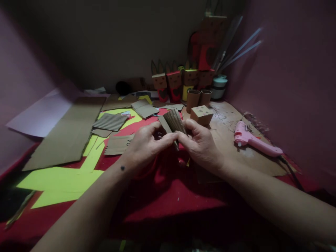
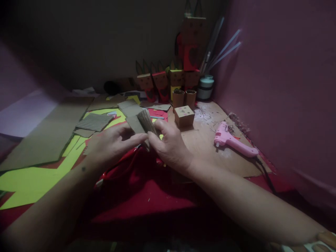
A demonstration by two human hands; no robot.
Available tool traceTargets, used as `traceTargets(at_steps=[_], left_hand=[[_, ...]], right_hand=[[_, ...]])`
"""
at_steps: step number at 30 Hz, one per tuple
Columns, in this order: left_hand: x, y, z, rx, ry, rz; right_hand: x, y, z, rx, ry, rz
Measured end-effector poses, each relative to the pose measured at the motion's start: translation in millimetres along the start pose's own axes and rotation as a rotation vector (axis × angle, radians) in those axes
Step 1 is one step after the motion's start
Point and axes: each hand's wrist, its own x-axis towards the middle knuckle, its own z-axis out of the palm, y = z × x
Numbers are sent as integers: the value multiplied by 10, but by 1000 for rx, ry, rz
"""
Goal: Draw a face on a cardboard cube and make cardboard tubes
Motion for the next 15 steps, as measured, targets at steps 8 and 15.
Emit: traceTargets(at_steps=[8,15], left_hand=[[-38,-9,51,-157,0,-63],[-23,-54,-33,-362,-94,-118]], right_hand=[[-36,-20,22,-149,55,-188],[5,-76,-49,-26,145,-89]])
